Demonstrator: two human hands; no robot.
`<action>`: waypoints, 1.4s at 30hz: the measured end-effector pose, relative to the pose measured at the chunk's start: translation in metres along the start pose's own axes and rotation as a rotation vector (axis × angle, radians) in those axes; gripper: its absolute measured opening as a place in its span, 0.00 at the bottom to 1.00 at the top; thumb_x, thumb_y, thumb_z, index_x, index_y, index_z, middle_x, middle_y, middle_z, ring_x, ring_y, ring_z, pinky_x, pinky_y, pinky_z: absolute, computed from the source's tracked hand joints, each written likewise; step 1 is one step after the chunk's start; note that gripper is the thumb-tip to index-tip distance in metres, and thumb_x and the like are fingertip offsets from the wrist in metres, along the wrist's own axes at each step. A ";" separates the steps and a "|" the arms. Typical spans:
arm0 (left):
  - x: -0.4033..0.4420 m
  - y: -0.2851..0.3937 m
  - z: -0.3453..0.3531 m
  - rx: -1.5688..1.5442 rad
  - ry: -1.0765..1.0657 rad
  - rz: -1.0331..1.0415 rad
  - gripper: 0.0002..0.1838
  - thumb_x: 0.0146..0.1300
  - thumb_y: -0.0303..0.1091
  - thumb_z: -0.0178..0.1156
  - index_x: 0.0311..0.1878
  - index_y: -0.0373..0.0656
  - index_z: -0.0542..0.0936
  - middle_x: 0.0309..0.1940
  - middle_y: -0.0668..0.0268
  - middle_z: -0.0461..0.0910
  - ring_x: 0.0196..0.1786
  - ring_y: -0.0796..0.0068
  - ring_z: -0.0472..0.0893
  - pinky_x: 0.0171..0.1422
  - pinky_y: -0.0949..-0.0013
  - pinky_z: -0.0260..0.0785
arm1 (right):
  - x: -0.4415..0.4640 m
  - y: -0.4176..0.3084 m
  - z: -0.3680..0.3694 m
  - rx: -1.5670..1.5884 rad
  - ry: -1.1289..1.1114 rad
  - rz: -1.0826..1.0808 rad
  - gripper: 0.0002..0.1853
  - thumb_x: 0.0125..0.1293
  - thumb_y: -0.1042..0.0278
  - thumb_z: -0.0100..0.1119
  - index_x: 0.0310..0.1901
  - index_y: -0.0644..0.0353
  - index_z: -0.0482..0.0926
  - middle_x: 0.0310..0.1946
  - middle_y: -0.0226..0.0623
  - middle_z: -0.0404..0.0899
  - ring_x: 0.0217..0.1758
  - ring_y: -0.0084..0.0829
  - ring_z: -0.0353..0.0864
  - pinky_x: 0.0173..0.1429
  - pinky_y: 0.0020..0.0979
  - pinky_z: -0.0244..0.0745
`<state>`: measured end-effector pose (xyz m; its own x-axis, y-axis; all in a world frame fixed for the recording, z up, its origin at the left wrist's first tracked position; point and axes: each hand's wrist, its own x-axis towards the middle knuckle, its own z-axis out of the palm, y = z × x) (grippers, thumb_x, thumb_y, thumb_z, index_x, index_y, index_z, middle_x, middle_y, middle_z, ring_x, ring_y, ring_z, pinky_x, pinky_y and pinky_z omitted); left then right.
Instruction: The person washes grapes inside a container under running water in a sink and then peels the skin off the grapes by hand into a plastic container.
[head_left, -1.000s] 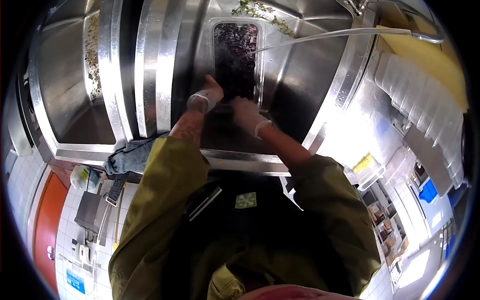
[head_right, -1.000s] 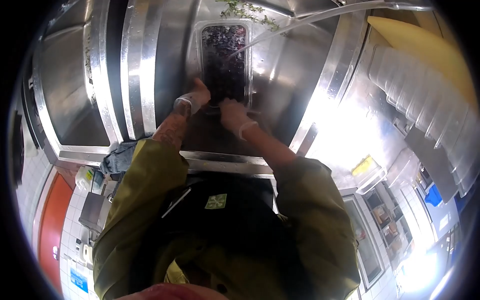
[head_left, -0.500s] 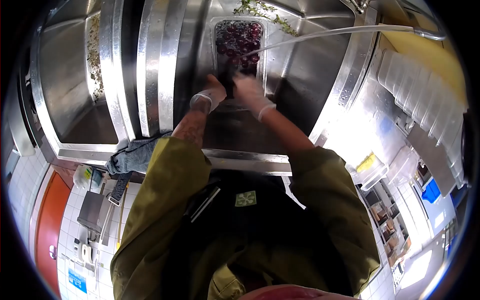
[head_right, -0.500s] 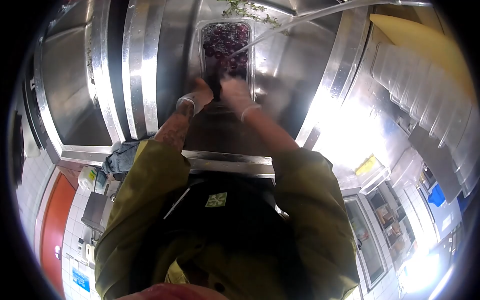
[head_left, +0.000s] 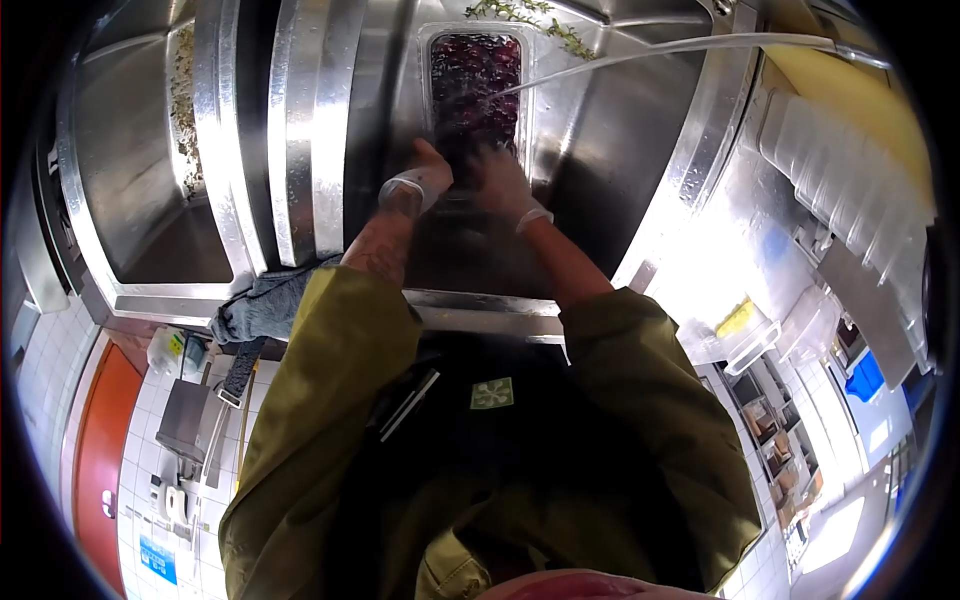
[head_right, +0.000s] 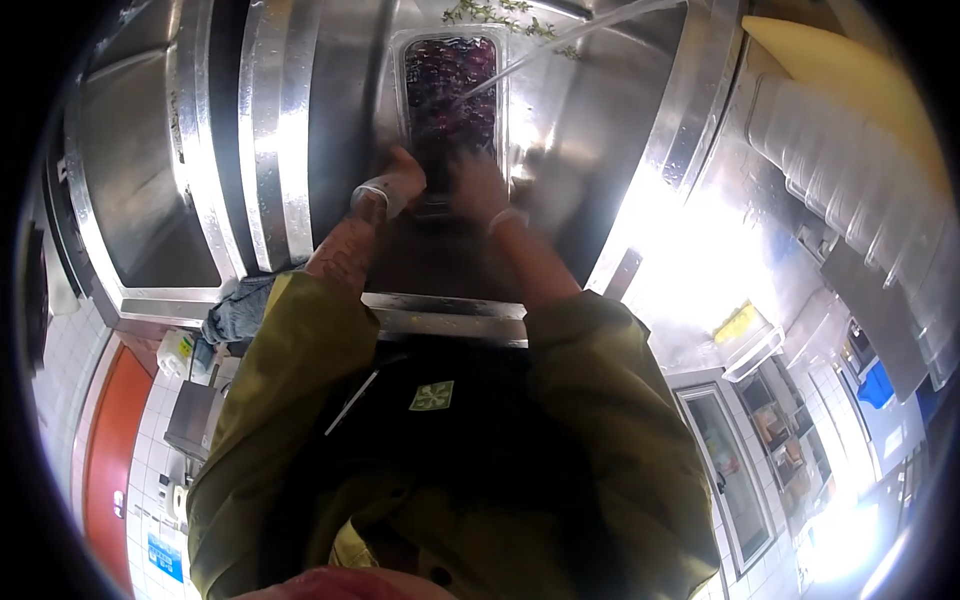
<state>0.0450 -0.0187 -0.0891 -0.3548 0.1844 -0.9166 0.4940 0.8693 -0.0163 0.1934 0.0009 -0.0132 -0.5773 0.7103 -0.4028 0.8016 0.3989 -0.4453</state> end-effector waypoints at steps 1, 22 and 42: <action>-0.016 0.005 -0.012 -0.005 -0.010 0.032 0.24 0.71 0.46 0.34 0.63 0.43 0.62 0.54 0.53 0.76 0.56 0.52 0.76 0.60 0.51 0.67 | -0.011 0.006 0.025 -0.050 -0.011 -0.038 0.23 0.52 0.66 0.56 0.53 0.57 0.75 0.56 0.43 0.70 0.64 0.43 0.64 0.64 0.44 0.62; -0.031 0.005 -0.021 0.154 0.087 0.216 0.34 0.62 0.39 0.51 0.67 0.36 0.51 0.54 0.48 0.73 0.54 0.50 0.75 0.61 0.52 0.65 | 0.062 -0.014 -0.051 -0.054 0.320 0.081 0.26 0.48 0.60 0.61 0.53 0.51 0.76 0.60 0.42 0.66 0.66 0.48 0.60 0.64 0.46 0.61; -0.025 0.007 -0.023 0.093 0.073 0.145 0.27 0.65 0.35 0.47 0.65 0.37 0.57 0.56 0.51 0.73 0.58 0.55 0.75 0.60 0.57 0.67 | 0.118 0.015 -0.080 0.112 -0.193 0.134 0.35 0.53 0.74 0.52 0.66 0.40 0.63 0.72 0.42 0.49 0.71 0.46 0.56 0.72 0.34 0.55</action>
<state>0.0391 -0.0066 -0.0571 -0.3299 0.3407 -0.8804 0.6143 0.7856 0.0739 0.1495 0.1371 -0.0035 -0.4950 0.6246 -0.6040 0.8566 0.2344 -0.4596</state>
